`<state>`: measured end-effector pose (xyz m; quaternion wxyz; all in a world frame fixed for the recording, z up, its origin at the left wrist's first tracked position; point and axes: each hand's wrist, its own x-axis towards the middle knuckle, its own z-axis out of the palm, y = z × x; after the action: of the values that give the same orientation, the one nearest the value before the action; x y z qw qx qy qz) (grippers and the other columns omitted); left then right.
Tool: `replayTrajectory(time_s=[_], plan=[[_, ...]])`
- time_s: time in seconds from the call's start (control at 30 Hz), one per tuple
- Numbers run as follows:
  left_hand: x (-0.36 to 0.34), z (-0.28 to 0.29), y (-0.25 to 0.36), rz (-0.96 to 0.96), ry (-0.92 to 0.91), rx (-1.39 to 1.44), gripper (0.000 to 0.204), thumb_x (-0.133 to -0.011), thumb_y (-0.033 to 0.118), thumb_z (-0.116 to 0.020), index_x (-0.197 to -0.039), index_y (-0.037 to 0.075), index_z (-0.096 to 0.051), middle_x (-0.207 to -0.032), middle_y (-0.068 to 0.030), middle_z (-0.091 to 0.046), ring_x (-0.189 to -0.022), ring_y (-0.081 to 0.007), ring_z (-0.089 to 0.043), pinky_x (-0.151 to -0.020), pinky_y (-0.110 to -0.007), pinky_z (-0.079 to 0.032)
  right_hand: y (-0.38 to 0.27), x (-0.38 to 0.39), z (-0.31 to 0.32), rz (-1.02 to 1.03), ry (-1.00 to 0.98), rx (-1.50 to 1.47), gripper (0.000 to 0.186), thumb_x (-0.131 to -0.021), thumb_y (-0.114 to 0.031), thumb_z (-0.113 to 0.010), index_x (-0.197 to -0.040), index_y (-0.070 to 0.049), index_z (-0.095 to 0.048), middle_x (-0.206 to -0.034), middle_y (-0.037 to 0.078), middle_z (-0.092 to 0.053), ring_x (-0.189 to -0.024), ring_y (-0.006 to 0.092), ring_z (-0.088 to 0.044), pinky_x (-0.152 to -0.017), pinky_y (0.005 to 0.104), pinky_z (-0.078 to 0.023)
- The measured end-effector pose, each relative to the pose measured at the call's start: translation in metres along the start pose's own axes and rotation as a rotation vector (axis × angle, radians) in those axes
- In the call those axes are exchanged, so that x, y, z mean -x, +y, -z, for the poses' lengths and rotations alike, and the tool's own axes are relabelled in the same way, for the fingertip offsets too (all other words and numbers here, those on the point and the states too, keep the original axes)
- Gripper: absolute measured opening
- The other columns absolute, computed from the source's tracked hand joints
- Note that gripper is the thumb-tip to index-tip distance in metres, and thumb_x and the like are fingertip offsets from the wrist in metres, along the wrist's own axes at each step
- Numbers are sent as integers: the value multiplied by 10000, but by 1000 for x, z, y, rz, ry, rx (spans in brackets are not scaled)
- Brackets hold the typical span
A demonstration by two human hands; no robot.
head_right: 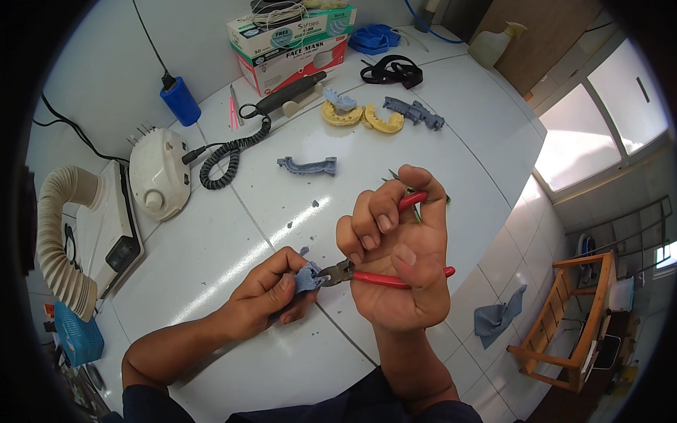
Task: Trimming excess material from a resin dental prosthesis model using pliers on a laboratory workbench.
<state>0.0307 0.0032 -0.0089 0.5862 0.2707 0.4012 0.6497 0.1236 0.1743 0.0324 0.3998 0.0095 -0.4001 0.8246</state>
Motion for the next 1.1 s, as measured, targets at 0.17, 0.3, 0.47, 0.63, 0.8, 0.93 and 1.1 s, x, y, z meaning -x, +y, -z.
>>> replayTrajectory(time_s=[0.17,0.3,0.47,0.63,0.8,0.93,1.1], plan=[[0,-2,2,5,13,14,294,-1111,336,-398,-1147,53,-468,-941,-53,-555,-646,-68,-416,-630,-235,-368,0,-2,-1,-43,-1,26,760,-750,-246,-587,-1418,5,-326,-933,78,-374,-753,152,-390,-584,283,-371],[-1,-3,3,9,12,4,296,-1112,330,-397,-1134,46,-475,-888,-41,-539,-628,-65,-406,-621,-234,-361,0,-2,0,-75,7,17,766,-747,-242,-586,-1416,20,-321,-941,85,-379,-756,157,-400,-588,287,-374],[0,-3,3,19,17,-11,298,-1113,326,-394,-1132,41,-478,-886,-40,-543,-619,-60,-403,-606,-229,-355,1,-1,0,-61,7,30,765,-743,-235,-582,-1414,23,-320,-943,87,-382,-752,157,-397,-588,288,-373],[0,-3,4,33,4,-14,313,-1110,332,-409,-1146,31,-484,-924,-46,-568,-611,-54,-402,-590,-221,-349,-2,-1,2,-203,-2,-101,791,-696,-142,-571,-1422,22,-303,-979,95,-384,-783,162,-395,-653,322,-389],[0,-2,2,35,-2,30,321,-1108,338,-417,-1146,27,-485,-923,-43,-570,-608,-51,-393,-585,-223,-342,1,-2,5,-208,-24,-120,751,-710,-146,-555,-1401,20,-314,-976,90,-382,-769,155,-389,-649,317,-383],[0,-1,0,19,-14,56,317,-1109,334,-413,-1128,26,-485,-909,-36,-560,-598,-53,-377,-578,-227,-334,3,-2,4,-203,-17,-133,703,-722,-158,-542,-1373,10,-335,-953,78,-372,-748,147,-377,-635,306,-368],[0,-1,0,12,-5,82,309,-1111,326,-402,-1105,28,-482,-894,-30,-543,-587,-55,-365,-572,-230,-331,9,0,5,-157,-15,-132,685,-724,-167,-537,-1363,-7,-346,-940,71,-364,-732,145,-365,-609,294,-351]])
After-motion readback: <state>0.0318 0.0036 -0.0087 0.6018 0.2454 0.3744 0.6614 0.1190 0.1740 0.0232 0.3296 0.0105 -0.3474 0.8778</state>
